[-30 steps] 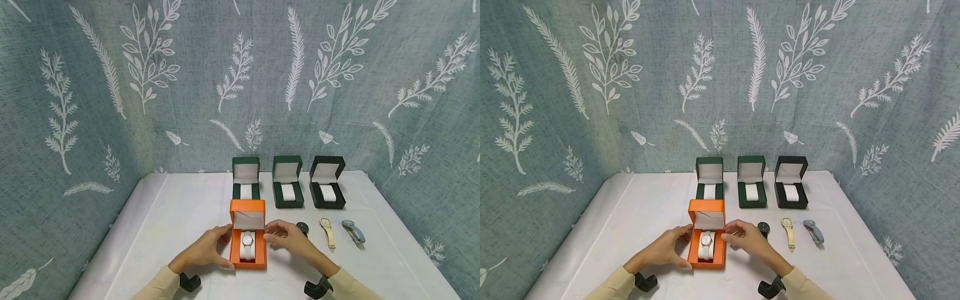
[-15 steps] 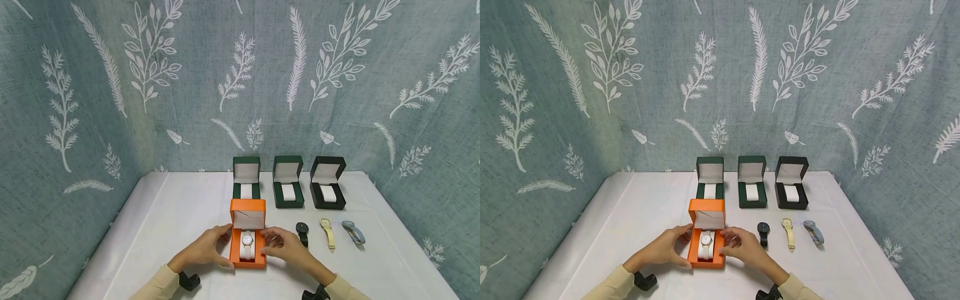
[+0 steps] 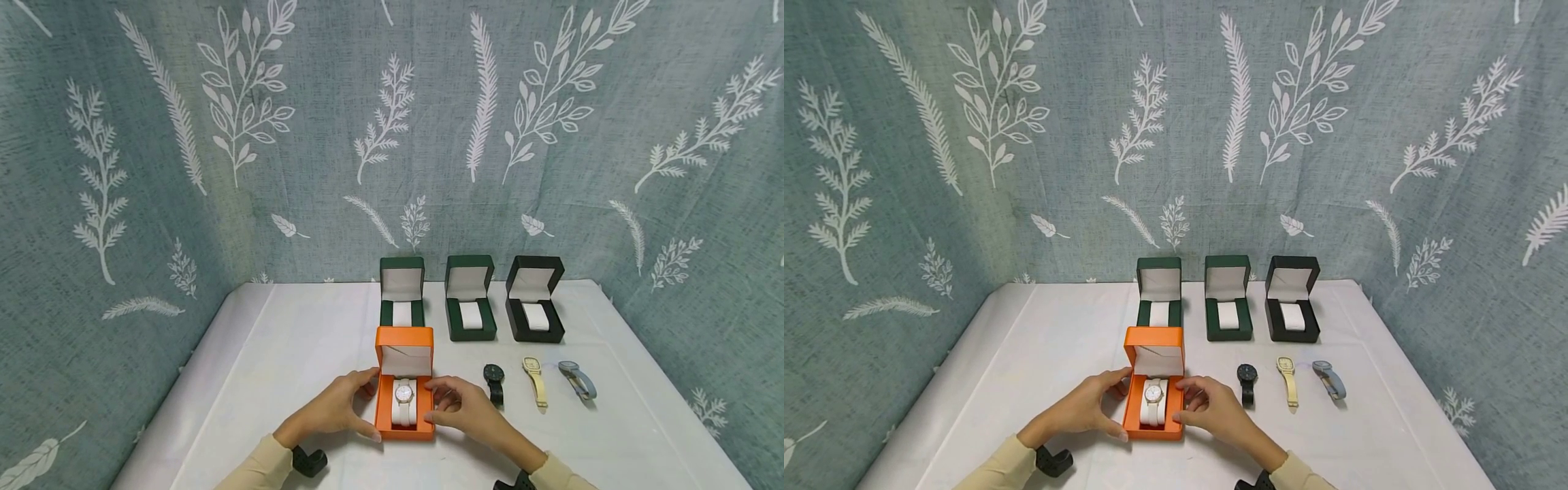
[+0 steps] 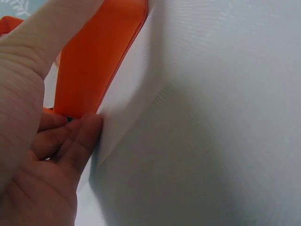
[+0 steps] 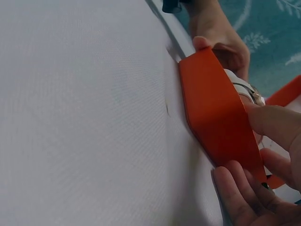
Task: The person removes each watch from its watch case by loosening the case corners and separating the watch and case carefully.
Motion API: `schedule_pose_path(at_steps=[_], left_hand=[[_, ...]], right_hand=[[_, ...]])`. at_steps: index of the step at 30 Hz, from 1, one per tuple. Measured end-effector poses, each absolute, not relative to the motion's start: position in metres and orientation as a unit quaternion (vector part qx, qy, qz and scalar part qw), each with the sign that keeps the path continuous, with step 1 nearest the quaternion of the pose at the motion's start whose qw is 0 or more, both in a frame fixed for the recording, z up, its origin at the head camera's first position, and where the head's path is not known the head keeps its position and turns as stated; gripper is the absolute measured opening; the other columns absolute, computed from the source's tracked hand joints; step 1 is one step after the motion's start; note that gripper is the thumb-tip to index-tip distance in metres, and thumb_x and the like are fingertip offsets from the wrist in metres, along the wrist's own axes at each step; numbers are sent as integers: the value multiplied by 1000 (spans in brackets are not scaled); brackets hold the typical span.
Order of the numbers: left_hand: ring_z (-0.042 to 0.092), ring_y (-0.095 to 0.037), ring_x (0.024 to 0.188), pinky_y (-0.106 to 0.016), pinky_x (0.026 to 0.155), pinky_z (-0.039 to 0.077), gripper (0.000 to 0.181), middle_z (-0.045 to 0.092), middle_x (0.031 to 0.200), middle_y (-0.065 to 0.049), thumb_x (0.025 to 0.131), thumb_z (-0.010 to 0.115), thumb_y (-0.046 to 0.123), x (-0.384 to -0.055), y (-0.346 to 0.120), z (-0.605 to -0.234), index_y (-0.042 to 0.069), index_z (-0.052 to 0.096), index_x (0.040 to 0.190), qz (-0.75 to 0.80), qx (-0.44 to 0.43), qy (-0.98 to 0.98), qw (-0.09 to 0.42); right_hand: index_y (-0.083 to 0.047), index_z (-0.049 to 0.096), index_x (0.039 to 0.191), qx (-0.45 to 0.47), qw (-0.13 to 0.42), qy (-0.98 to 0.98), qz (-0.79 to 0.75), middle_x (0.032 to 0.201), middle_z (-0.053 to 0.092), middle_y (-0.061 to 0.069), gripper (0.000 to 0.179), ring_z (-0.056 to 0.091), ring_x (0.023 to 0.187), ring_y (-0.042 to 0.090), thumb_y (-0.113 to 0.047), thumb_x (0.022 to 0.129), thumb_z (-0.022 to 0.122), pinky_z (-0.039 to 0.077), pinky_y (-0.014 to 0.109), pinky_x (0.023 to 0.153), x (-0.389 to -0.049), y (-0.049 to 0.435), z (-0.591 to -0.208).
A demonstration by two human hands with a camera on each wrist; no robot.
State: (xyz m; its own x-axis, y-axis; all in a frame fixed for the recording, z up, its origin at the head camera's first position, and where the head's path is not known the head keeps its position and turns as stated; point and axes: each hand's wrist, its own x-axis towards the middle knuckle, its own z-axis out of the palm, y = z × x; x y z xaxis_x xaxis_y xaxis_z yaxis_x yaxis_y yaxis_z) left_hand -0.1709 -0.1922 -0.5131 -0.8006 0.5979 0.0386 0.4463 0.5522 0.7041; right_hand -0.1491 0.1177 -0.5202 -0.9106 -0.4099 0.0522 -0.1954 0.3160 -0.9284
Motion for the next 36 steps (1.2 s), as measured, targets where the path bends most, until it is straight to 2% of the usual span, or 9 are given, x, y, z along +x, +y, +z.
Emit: schedule_pose_path(at_steps=[6, 9, 12, 16, 20, 28, 31, 36], left_hand=[[62, -14, 101, -31, 92, 53, 109, 66, 112, 2, 66, 96, 42, -172, -194, -507, -6, 46, 150, 375, 305, 870, 95], [63, -15, 94, -31, 84, 55, 93, 69, 111, 0, 69, 96, 40, -173, -195, -506, -4, 58, 141, 385, 301, 870, 65], [64, -13, 86, -30, 78, 56, 72, 72, 106, 1, 72, 94, 41, -174, -194, -504, 4, 70, 129, 396, 298, 868, 29], [63, -11, 79, -30, 72, 57, 57, 72, 99, 4, 74, 93, 42, -172, -189, -502, 11, 75, 118, 411, 309, 858, -12], [61, -11, 76, -29, 67, 56, 56, 70, 100, 4, 75, 94, 39, -170, -184, -502, 11, 73, 119, 402, 331, 853, -27], [57, -8, 80, -20, 63, 50, 70, 64, 119, 1, 74, 91, 49, -168, -174, -502, 11, 69, 130, 344, 346, 873, 1], [57, -8, 81, -21, 65, 51, 73, 64, 125, 1, 75, 90, 51, -168, -172, -500, 11, 69, 132, 329, 344, 879, 8], [62, -13, 106, -29, 84, 54, 73, 64, 132, 0, 75, 89, 54, -168, -170, -496, 13, 69, 133, 305, 343, 889, 9]], right_hand=[[-9, 69, 126, -183, 98, 803, -559, 105, 65, 6, 50, 62, 85, 16, -20, 82, 89, 55, 24, 73, -148, 117, -521], [-9, 69, 126, -185, 97, 802, -560, 105, 65, 6, 50, 62, 85, 16, -20, 82, 89, 55, 24, 73, -149, 117, -521], [-9, 69, 126, -183, 99, 800, -562, 105, 65, 6, 50, 62, 85, 16, -20, 82, 89, 55, 24, 73, -149, 117, -520], [-9, 68, 126, -183, 100, 800, -562, 105, 65, 6, 50, 62, 84, 15, -20, 82, 89, 55, 24, 72, -149, 117, -521], [-9, 68, 126, -187, 100, 801, -559, 103, 65, 6, 50, 62, 84, 16, -21, 82, 89, 55, 24, 72, -149, 117, -522], [-8, 68, 127, -184, 115, 799, -561, 102, 65, 6, 49, 62, 85, 18, -21, 84, 88, 55, 24, 73, -148, 117, -522], [-6, 67, 127, -182, 114, 796, -566, 103, 65, 7, 50, 62, 86, 18, -19, 84, 88, 55, 24, 73, -148, 116, -522], [-6, 67, 128, -178, 111, 797, -566, 105, 65, 7, 49, 62, 86, 18, -17, 85, 87, 55, 23, 73, -149, 117, -525]])
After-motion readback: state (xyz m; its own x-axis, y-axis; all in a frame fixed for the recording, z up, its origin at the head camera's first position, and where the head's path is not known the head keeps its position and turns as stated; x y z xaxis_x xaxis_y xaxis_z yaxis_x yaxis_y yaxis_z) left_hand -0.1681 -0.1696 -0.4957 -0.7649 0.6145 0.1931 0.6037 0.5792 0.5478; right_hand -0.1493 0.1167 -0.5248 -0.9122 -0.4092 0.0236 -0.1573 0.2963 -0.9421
